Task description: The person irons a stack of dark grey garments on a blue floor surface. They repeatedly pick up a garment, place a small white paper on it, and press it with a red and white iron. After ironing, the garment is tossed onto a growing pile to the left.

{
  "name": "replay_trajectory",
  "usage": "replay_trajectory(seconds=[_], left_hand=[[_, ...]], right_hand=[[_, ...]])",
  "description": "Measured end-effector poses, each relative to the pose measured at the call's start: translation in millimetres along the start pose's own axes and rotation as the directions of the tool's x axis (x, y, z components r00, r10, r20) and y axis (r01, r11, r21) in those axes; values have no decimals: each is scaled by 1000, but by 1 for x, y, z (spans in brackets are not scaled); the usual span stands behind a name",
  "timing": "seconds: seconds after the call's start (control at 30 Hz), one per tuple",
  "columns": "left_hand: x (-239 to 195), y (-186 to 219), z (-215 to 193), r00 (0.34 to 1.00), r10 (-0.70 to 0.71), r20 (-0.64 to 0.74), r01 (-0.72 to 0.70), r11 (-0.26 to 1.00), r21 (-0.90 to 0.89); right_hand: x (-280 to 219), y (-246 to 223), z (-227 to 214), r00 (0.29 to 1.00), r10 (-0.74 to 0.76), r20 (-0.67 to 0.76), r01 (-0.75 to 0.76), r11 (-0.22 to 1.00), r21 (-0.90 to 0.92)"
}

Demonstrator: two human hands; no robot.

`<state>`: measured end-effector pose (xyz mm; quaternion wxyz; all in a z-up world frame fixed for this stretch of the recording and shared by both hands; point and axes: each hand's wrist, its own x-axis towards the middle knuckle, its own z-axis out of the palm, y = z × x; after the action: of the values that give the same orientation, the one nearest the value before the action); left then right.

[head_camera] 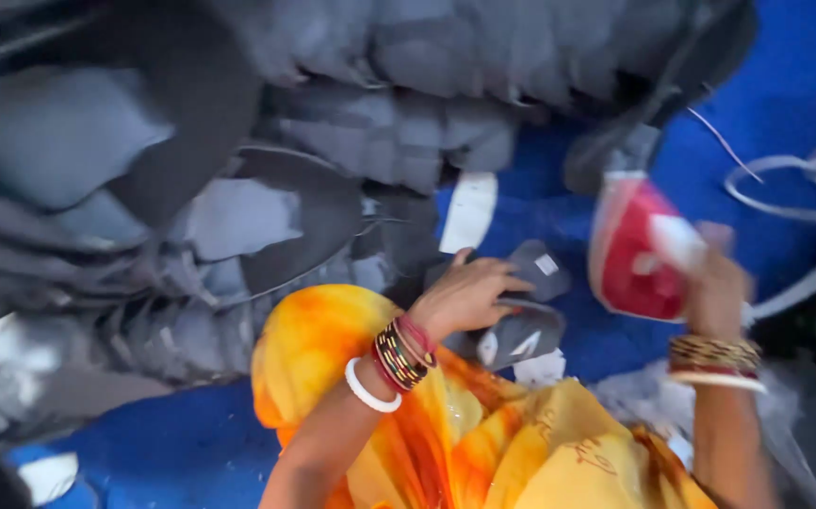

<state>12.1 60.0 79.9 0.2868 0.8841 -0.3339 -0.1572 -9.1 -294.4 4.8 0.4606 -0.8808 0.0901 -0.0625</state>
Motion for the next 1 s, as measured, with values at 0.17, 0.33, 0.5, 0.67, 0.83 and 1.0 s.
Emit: replay_trajectory(seconds=[0.17, 0.33, 0.5, 0.67, 0.83, 1.0], left_hand=[[-69, 20, -122, 960, 16, -279, -105, 946, -307], [-169, 13, -165, 428, -265, -864, -843, 228, -487], [-115, 24, -167, 601, -181, -778, -638, 477, -604], [105, 35, -84, 906, 15, -424, -341, 620, -707], [236, 11, -22, 738, -18, -675, -39, 997, -70], [200, 0, -29, 756, -134, -641, -21, 974, -228]], right_hand=[[17, 85, -10, 946, 143, -292, 197, 461, 865], [-4, 132, -11, 916, 103, -387, 294, 483, 825], [-5, 191, -2, 876, 278, -393, 255, 425, 869], [-14, 163, -3, 835, 313, -453, 261, 500, 826], [-30, 93, -2, 811, 299, -504, 236, 621, 748], [-89, 28, -10, 653, 458, -603, 145, 706, 693]])
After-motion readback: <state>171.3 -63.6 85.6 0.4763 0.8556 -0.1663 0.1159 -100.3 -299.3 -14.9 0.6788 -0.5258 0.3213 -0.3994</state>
